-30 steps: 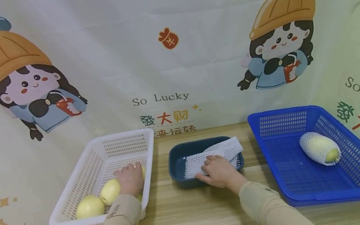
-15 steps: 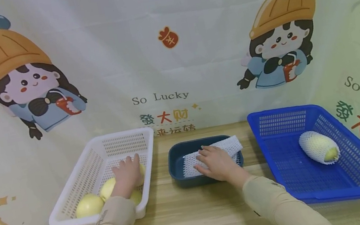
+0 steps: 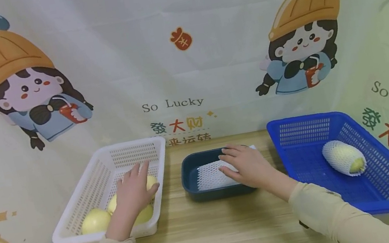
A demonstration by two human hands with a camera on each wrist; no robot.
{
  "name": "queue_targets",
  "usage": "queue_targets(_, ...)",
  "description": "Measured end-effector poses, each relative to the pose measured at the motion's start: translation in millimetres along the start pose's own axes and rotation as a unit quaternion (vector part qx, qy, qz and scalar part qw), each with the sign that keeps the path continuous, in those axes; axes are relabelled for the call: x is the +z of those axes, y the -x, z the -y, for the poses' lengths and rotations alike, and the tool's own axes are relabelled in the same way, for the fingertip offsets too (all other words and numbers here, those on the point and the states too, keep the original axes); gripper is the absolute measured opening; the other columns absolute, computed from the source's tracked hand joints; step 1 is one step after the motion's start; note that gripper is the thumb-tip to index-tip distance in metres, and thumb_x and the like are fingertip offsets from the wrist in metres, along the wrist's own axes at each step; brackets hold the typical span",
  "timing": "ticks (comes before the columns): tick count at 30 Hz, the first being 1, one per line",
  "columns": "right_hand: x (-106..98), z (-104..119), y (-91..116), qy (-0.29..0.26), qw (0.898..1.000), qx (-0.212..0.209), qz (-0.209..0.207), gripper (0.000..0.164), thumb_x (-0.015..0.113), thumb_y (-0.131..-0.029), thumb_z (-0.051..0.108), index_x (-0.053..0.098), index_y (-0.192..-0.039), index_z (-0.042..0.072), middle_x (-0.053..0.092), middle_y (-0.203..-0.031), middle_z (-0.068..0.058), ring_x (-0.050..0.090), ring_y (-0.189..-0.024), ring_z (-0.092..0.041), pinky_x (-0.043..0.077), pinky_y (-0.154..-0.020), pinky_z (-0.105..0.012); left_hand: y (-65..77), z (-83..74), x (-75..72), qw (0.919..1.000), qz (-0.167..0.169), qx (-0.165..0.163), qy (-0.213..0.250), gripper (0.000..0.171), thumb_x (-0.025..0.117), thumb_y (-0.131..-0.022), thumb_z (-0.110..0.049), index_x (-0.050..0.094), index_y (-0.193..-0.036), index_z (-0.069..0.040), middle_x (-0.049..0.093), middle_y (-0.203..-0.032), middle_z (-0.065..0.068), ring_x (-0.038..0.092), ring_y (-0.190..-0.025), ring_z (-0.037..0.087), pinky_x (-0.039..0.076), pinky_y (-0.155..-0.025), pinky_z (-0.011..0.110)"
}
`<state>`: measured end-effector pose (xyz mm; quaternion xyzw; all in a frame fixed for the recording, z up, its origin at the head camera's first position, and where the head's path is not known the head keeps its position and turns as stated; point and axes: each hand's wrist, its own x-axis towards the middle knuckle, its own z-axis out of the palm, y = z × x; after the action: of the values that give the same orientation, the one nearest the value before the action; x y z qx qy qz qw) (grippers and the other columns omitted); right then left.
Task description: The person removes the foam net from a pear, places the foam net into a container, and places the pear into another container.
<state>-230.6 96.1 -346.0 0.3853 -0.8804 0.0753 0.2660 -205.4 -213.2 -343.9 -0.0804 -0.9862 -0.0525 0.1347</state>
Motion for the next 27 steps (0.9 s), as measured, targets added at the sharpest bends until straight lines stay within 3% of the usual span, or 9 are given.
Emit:
queue_targets(7, -33, -21, -1, 0.018, 0.999, 0.011, -0.036, 0.031, 0.055, -0.085, 0.030, 0.064, -0.105, 0.006, 0.060, -0.105, -0.010, 0.051, -0.104, -0.026, 0.049, -0.073, -0.039, 31.2, 1.6, 3.5, 0.9990, -0.039, 0.005, 0.020, 0.060, 0.059, -0.081, -0.034, 0.041, -0.128, -0.001, 0.042, -0.124, 0.026, 0.041, -0.106, 0.046, 0.032, -0.081, 0.062)
queue_targets(13, -58, -54, 2, 0.009, 0.994, 0.103, 0.023, 0.032, 0.054, -0.086, 0.031, 0.064, -0.105, 0.007, 0.061, -0.105, -0.011, 0.054, -0.097, -0.028, 0.049, -0.066, -0.043, 53.4, 0.1, 20.1, 0.9965, -0.060, 0.003, 0.058, 0.059, 0.059, -0.082, -0.037, 0.043, -0.126, -0.001, 0.044, -0.122, 0.025, 0.043, -0.105, 0.045, 0.034, -0.080, 0.061)
queue_targets(19, -81, -95, 9, -0.005, 0.970, 0.209, 0.122, 0.038, 0.049, -0.089, 0.027, 0.057, -0.114, 0.000, 0.056, -0.111, -0.020, 0.050, -0.102, -0.037, 0.043, -0.078, -0.052, 65.5, -1.8, 34.8, 0.9932, -0.075, -0.006, 0.089, 0.055, 0.060, -0.082, -0.034, 0.046, -0.123, -0.001, 0.045, -0.121, 0.025, 0.044, -0.105, 0.044, 0.032, -0.083, 0.062)
queue_targets(27, -91, -148, 39, -0.050, 0.934, 0.314, 0.163, 0.042, 0.043, -0.091, 0.025, 0.051, -0.115, -0.008, 0.050, -0.113, -0.030, 0.044, -0.103, -0.044, 0.035, -0.082, -0.060, 73.6, -0.4, 46.2, 0.9915, -0.096, -0.002, 0.088, 0.051, 0.063, -0.080, -0.032, 0.050, -0.119, -0.002, 0.049, -0.118, 0.021, 0.045, -0.105, 0.040, 0.030, -0.085, 0.061)
